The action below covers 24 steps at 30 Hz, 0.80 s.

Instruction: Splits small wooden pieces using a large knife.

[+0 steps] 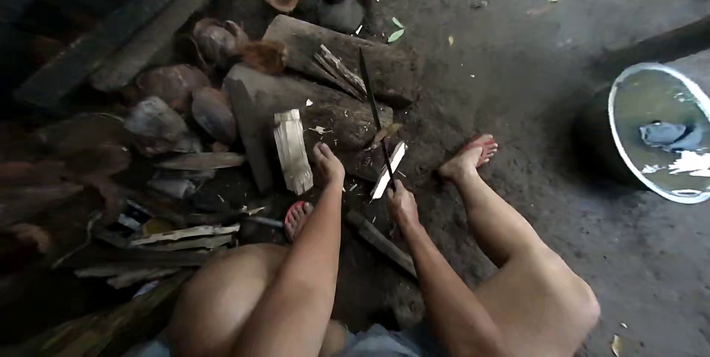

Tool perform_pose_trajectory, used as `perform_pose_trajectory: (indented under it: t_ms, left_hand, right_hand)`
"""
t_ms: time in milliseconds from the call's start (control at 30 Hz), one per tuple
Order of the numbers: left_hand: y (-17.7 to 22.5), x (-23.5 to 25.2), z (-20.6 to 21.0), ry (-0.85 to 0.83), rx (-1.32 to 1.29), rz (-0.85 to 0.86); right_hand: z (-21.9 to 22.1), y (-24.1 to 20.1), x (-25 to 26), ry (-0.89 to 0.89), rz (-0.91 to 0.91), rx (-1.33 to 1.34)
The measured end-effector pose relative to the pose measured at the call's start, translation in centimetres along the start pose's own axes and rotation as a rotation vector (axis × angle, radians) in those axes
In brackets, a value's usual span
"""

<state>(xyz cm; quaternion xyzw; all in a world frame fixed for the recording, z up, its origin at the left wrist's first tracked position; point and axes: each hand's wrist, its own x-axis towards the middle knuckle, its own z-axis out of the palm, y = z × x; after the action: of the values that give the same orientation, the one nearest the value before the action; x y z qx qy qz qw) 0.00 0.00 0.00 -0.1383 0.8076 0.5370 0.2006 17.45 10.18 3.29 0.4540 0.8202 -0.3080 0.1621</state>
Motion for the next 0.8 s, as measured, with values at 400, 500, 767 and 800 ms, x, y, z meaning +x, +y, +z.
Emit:
perform_pose_trajectory:
  t_ms: [400,500,767,800]
  left_hand:
    - [-1.6,-1.0,-0.8,-0.29,0.089,-0.07]
    - [0.0,-1.9,-0.5,-0.445,0.379,0.139]
    - [-0.9,-0.5,-1.0,-0.239,0.375,0.11]
    - [-1.1,-0.3,-1.3,-0.226,0.366,0.082]
  right_hand:
    - [2.3,-0.2,-0.8,-0.007,0.017,0.108]
    - [2.9,-0.8,0.2,-0.116,0.054,-0.029]
    - [-1.6,-1.5,-2.3,0.244,-0.192,0.077]
    - [-2.3,-1.8,-3.2,0.422,-0.299,0.163]
